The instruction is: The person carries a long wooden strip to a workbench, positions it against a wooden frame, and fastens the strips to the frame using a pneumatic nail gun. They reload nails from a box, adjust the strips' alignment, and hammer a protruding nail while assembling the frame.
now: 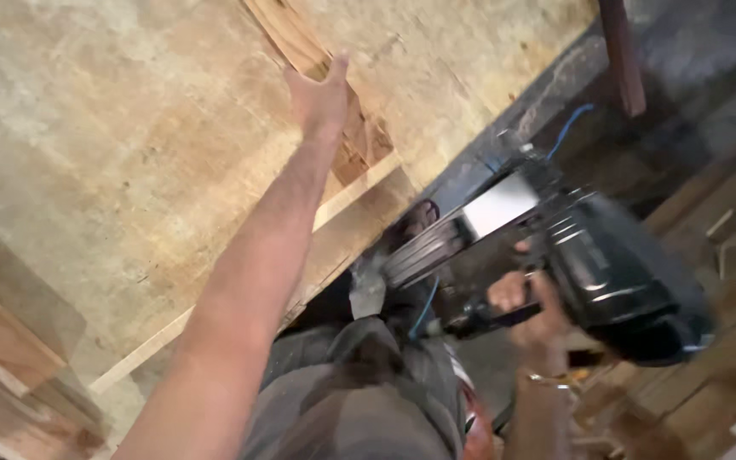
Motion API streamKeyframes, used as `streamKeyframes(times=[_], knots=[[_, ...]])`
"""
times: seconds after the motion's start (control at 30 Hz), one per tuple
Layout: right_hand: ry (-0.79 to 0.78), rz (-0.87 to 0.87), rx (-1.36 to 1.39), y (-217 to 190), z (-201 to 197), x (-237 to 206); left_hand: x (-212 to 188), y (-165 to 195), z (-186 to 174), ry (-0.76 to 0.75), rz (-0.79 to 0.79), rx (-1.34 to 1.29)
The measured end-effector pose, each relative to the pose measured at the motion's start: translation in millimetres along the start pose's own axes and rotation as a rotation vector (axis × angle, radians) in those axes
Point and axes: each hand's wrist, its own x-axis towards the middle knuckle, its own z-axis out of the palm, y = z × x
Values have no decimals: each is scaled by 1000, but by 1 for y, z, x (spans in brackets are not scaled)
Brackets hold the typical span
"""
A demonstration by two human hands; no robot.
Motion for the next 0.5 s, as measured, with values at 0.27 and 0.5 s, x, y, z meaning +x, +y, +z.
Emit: streamKeyframes(times=[0.27, 0.5], knots=[[84, 66, 180, 115, -17, -76, -48, -13, 37, 13, 70, 105], [55, 114, 185, 148, -42, -49, -54, -30, 54, 65, 238, -27]])
